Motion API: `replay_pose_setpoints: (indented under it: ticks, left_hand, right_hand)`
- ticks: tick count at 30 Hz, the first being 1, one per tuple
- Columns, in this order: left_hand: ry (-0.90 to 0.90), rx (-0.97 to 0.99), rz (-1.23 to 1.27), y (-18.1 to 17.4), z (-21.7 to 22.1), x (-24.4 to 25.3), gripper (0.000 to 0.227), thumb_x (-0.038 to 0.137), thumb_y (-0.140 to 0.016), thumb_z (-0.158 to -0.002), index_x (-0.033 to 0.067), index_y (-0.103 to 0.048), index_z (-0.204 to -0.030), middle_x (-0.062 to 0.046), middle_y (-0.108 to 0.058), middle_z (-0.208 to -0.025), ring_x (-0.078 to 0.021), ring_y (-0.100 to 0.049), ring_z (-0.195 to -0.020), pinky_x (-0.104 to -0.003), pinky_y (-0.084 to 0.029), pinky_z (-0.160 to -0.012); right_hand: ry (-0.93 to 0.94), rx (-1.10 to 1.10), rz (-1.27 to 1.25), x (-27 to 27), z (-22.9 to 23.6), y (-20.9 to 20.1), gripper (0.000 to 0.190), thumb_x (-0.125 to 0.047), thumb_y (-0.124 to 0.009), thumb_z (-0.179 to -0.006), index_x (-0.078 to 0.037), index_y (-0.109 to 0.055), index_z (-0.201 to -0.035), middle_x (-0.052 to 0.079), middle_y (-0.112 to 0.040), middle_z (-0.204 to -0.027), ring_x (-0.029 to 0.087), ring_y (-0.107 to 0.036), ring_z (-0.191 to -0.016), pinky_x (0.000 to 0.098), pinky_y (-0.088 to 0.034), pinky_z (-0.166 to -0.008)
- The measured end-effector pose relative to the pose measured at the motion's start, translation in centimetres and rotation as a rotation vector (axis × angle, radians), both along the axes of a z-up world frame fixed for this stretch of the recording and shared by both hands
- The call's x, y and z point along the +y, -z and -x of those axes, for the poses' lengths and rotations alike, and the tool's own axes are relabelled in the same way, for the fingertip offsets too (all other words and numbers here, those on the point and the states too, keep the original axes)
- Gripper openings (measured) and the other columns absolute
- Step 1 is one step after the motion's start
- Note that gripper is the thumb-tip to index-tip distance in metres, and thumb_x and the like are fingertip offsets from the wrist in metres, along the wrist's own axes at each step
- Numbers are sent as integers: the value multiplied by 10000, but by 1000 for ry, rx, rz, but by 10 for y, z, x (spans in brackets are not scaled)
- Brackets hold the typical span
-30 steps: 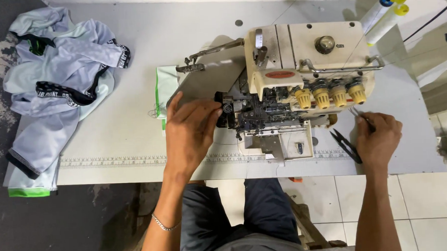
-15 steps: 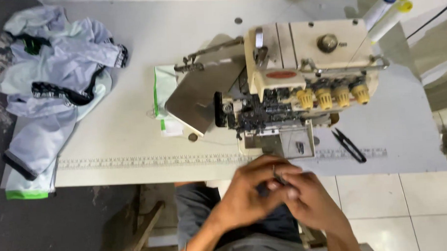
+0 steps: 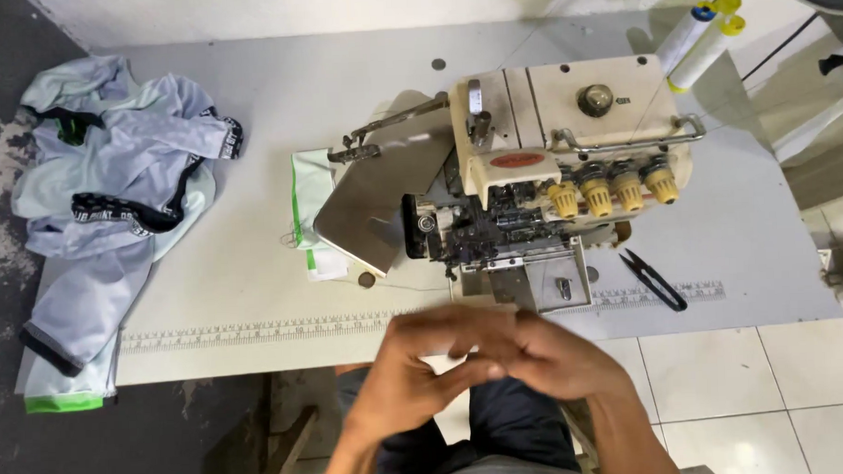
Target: Threading an industrial overlock sewing machine using tweezers and manual thread manipulation
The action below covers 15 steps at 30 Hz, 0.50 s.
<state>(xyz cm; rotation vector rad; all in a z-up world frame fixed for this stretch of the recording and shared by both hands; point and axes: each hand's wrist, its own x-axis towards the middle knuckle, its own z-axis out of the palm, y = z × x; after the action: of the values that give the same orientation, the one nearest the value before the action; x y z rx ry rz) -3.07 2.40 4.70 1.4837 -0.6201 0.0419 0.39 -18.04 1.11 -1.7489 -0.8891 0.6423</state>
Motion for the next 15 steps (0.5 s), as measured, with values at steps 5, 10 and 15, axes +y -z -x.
replay_pose_setpoints:
  ticks: [5, 10, 15]
  left_hand:
    - [-425, -15, -113, -15, -22, 34, 81, 112, -721, -928, 57, -780, -933, -90, -808, -807, -149, -764, -599, -215, -622, -537]
    - [-629, -522, -438, -105, -109, 10, 180, 196, -646, -1027, 83, -775, -971, -34, -787, -938, -190, -687, -778, -357, -498, -765]
    - [-311, -702, -512, -123, -269, -77, 579, -154, -523, -732, 212, -821, -1067, 8, -795, -1136, -212, -736, -1076, -427, -517, -946]
  right_hand:
    - [274, 24, 106, -36, 12, -2, 425, -324, -658, -951, -98, -656, -1311, 37, -792, -1140, 118, -790, -814, 248, -624, -694]
    - [686, 25, 154, -94, 21, -2, 324, -247, -642, -942, -113, -793, -1195, 21, -739, -916, 129, -579, -711, 255, -463, -620]
    - [984, 135, -65, -101, 38, -6, 272, -161, -695, -915, 16, -828, -1073, 55, -605, -797, 168, -495, -677, 308, -435, -561]
